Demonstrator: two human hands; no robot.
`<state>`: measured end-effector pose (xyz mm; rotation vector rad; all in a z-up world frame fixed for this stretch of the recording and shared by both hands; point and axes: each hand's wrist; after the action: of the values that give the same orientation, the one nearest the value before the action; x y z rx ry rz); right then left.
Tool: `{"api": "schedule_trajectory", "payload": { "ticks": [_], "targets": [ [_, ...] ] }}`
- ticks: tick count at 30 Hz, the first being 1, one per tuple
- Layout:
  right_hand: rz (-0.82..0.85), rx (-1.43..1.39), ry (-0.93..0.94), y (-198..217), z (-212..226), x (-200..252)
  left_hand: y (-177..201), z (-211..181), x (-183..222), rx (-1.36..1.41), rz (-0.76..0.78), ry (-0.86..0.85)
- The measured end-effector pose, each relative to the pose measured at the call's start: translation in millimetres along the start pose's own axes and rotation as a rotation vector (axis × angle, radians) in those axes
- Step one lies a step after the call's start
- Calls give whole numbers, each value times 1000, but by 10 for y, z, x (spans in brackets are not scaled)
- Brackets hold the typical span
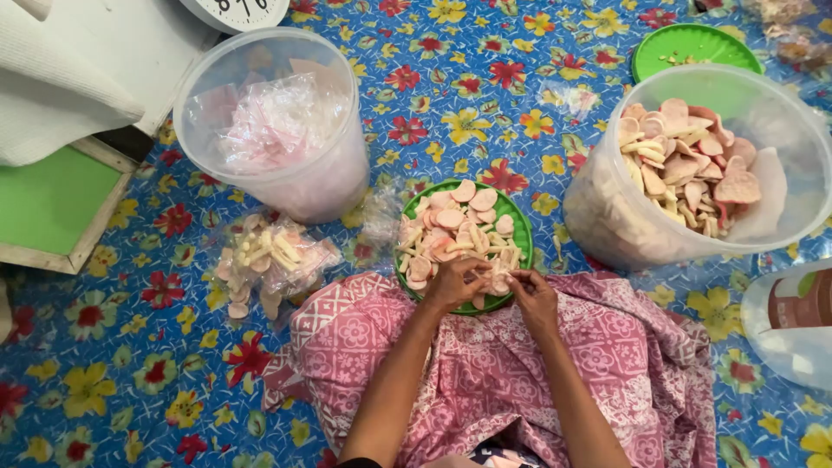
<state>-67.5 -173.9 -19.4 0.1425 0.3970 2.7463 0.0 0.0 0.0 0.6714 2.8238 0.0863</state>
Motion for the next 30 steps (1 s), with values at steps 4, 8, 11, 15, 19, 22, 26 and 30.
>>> {"api": "schedule_trajectory", "payload": {
  "ticks": [4, 8, 11, 15, 19, 22, 26, 30],
  "targets": [
    [8, 13, -8, -3, 25, 2, -50, -13, 7, 12, 15, -21],
    [69, -155, -55, -16, -79, -26, -58, 41, 36, 16, 35, 18],
    [76, -225, -75, 0, 95, 26, -65, 26, 39, 1, 33, 18],
    [120, -259, -72, -24, -191, -84, -63, -21, 43, 5, 57, 26],
    [137, -255, -90, -27, -224, -104, -91, -182, 84, 30, 68, 3],
    [108, -274, -113, -40, -280, -123, -83, -57, 42, 22, 67, -2],
    [63, -254, -128, -50, -347, -163, -74, -35, -15, 37, 16, -17],
    [55, -234, -107, -43, -257, -169, -65, -64, -59, 50, -9, 14]
  ]
}}
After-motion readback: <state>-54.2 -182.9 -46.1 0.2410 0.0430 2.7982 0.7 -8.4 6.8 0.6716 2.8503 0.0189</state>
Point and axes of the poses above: each hand's wrist, its own x-axis away from the middle knuckle, its own y-axis out of the back of the hand, z = x × y, and after that the axes turned 14 degrees about x, right-handed
